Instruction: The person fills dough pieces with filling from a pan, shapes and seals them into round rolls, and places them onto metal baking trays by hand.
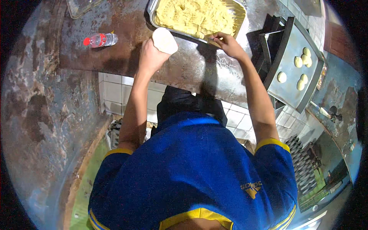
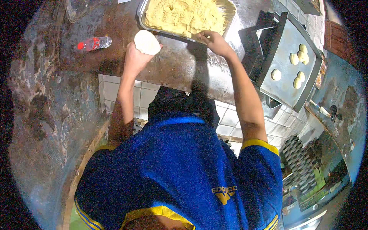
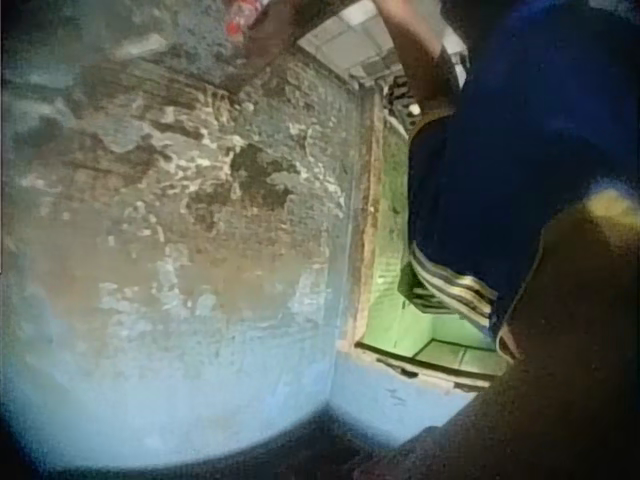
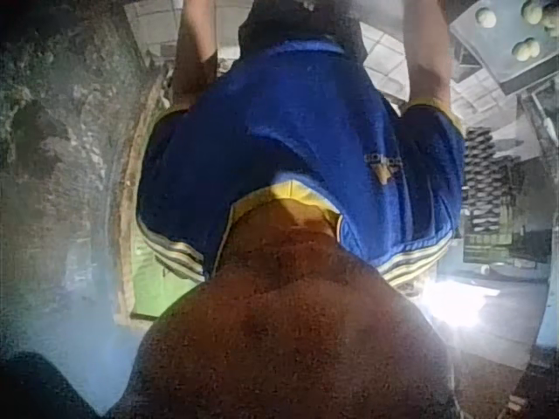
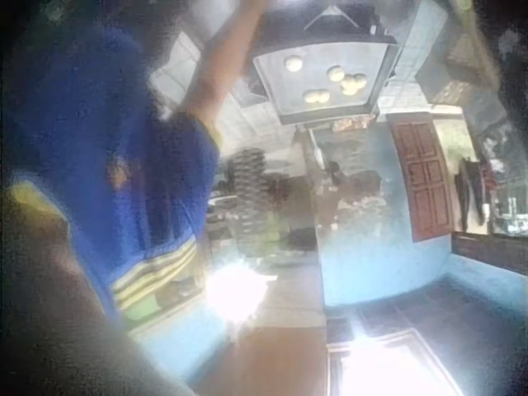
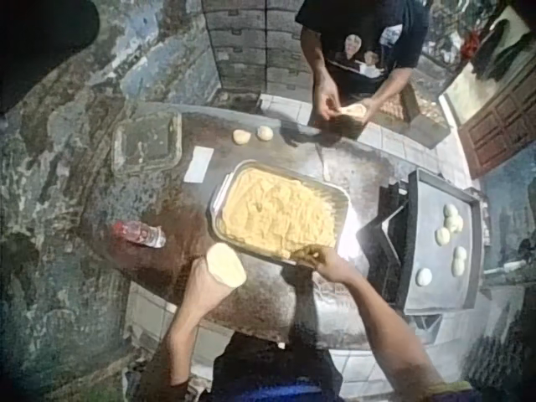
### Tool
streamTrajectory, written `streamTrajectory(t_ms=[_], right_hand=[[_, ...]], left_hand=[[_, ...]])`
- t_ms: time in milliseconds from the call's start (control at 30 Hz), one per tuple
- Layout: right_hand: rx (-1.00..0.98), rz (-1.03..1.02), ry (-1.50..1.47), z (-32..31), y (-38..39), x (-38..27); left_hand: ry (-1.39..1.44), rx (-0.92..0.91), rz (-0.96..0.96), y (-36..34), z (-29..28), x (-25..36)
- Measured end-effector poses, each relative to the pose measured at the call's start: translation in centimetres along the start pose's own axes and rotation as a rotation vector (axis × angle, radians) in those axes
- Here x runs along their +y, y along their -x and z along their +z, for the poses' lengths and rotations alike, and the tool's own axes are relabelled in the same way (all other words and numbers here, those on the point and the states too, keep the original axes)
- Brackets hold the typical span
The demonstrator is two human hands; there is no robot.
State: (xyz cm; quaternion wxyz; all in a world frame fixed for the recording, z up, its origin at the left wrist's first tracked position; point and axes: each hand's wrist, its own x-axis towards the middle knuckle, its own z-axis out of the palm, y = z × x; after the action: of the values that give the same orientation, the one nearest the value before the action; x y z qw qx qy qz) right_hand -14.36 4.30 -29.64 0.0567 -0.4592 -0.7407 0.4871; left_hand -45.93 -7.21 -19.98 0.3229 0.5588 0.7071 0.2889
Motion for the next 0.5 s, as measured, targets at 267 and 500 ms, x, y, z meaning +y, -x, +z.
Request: streamTrajectory(t_ms=[267, 500], right_hand=[[0.373, -0.404, -0.002, -1.3, 10.4, -17.3], [0.651, -0.571, 0.23, 3.1, 15.4, -14.0]], left_hand=[[0.285, 0.066, 0.212, 1.9, 2.3, 4.5], [0.358, 0.145, 0.234, 5.2, 4.2, 8.5]])
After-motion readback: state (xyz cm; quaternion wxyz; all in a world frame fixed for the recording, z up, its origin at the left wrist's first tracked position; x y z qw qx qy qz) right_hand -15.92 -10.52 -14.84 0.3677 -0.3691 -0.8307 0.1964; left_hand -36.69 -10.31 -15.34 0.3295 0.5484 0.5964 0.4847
